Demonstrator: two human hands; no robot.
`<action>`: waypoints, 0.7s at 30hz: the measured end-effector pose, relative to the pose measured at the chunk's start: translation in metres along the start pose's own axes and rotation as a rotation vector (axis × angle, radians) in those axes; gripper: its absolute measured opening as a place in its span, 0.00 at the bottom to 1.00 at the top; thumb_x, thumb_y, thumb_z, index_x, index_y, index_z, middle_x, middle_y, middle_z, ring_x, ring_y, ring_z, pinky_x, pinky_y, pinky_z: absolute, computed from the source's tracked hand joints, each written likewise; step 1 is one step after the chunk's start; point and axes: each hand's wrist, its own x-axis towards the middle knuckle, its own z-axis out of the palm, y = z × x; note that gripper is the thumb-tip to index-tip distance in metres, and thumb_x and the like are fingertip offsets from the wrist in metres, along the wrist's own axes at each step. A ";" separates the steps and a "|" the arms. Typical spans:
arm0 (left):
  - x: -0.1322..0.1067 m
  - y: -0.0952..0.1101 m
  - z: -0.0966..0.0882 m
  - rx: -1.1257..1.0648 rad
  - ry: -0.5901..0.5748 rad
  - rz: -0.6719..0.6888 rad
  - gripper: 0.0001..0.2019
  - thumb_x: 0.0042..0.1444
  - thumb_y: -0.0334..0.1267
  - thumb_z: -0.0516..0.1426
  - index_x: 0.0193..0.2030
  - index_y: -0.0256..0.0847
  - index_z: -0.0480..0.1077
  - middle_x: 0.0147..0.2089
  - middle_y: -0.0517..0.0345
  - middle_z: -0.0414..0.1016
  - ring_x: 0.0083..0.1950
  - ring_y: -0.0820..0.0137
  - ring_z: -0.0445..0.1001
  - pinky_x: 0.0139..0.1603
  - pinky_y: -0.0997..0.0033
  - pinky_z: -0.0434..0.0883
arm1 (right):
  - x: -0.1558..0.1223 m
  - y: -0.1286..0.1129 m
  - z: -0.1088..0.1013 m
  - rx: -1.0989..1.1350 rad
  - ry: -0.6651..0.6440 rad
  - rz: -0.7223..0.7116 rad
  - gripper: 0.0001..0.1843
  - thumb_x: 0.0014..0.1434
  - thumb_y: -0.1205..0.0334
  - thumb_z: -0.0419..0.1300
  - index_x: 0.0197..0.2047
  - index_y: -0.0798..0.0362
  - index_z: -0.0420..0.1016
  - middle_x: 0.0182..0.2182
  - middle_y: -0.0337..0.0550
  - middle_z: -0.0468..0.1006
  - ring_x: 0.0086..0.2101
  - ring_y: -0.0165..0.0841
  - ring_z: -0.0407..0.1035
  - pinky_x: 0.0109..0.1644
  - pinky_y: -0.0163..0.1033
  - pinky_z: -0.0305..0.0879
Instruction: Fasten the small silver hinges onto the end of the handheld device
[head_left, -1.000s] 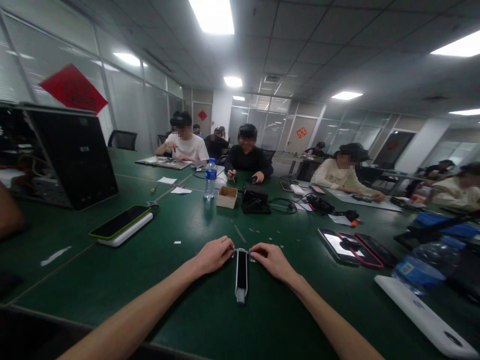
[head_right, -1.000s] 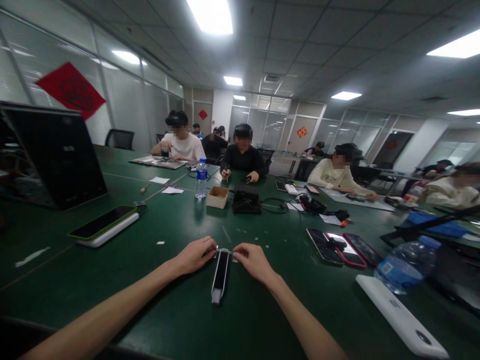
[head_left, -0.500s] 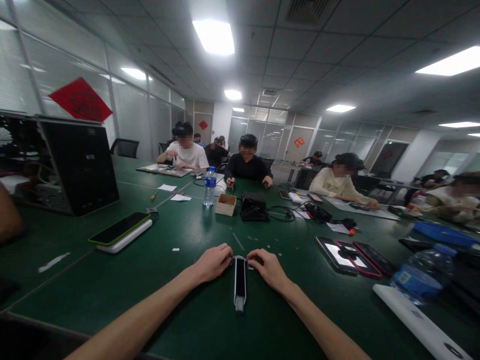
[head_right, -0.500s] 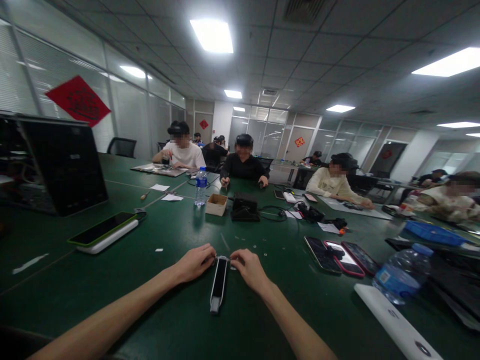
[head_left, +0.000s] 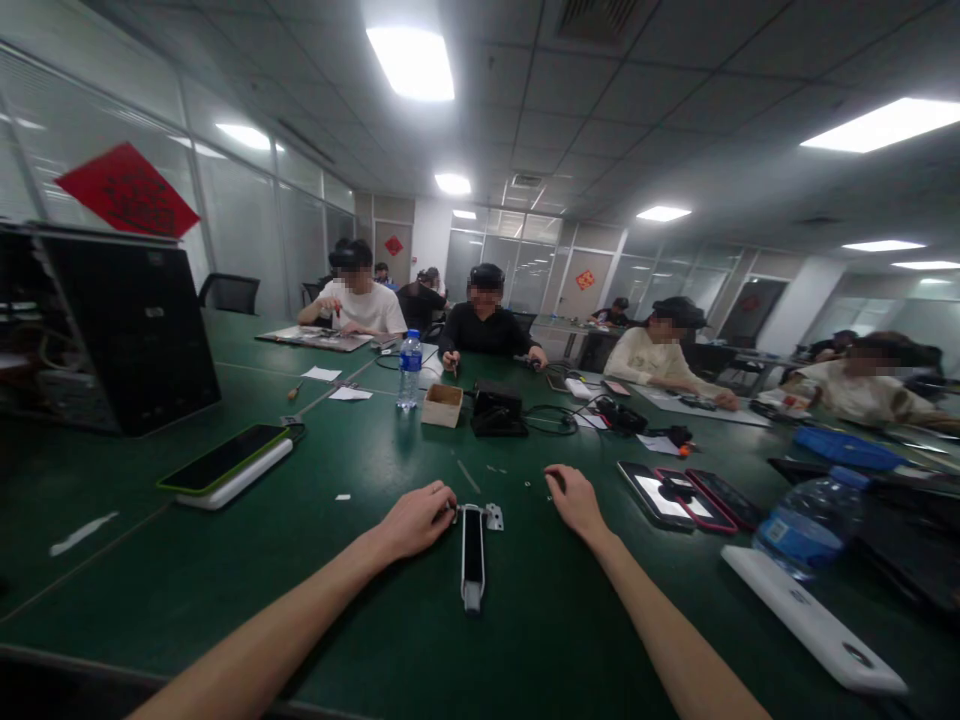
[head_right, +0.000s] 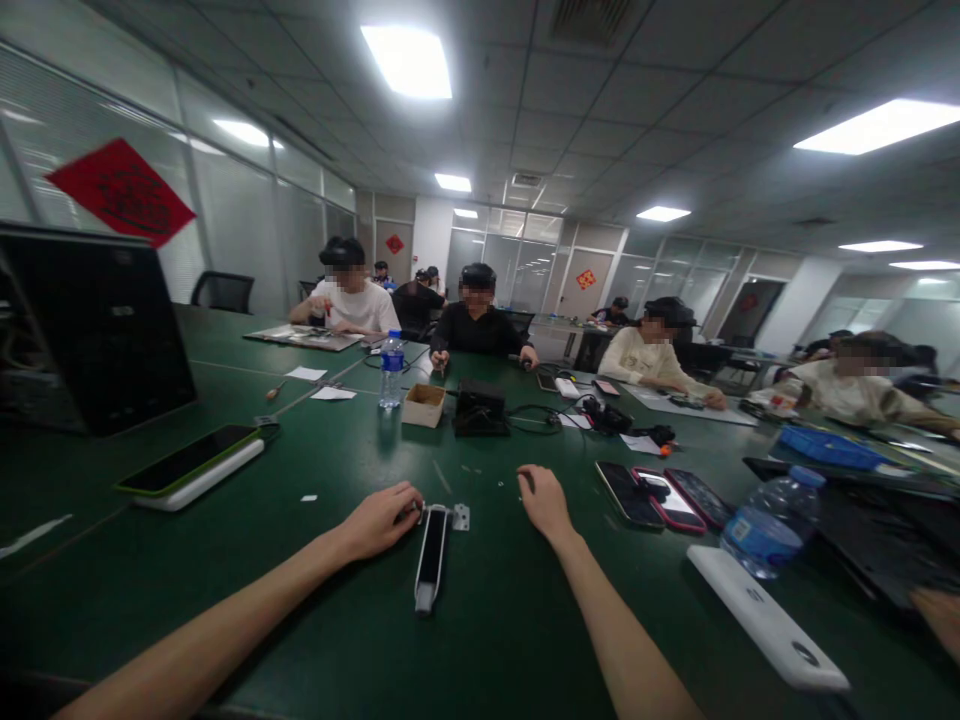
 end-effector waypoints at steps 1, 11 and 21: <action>0.000 0.000 0.001 -0.001 -0.002 -0.003 0.06 0.61 0.35 0.50 0.43 0.41 0.66 0.41 0.56 0.69 0.37 0.69 0.70 0.38 0.72 0.66 | 0.003 0.012 0.000 -0.042 0.011 0.050 0.16 0.61 0.61 0.49 0.47 0.56 0.72 0.41 0.50 0.74 0.43 0.38 0.68 0.49 0.43 0.63; 0.000 0.001 -0.003 -0.007 0.010 0.014 0.07 0.60 0.34 0.50 0.42 0.40 0.67 0.41 0.55 0.69 0.37 0.68 0.70 0.38 0.71 0.67 | 0.022 0.028 0.004 -0.166 -0.156 0.094 0.16 0.62 0.58 0.49 0.46 0.49 0.76 0.46 0.47 0.71 0.46 0.38 0.65 0.49 0.42 0.61; -0.003 0.008 -0.009 -0.038 0.071 -0.026 0.08 0.60 0.37 0.50 0.45 0.40 0.66 0.42 0.54 0.68 0.39 0.67 0.70 0.39 0.69 0.67 | 0.012 0.012 -0.001 -0.158 -0.019 0.034 0.14 0.63 0.61 0.48 0.38 0.54 0.73 0.39 0.50 0.72 0.39 0.37 0.68 0.43 0.41 0.65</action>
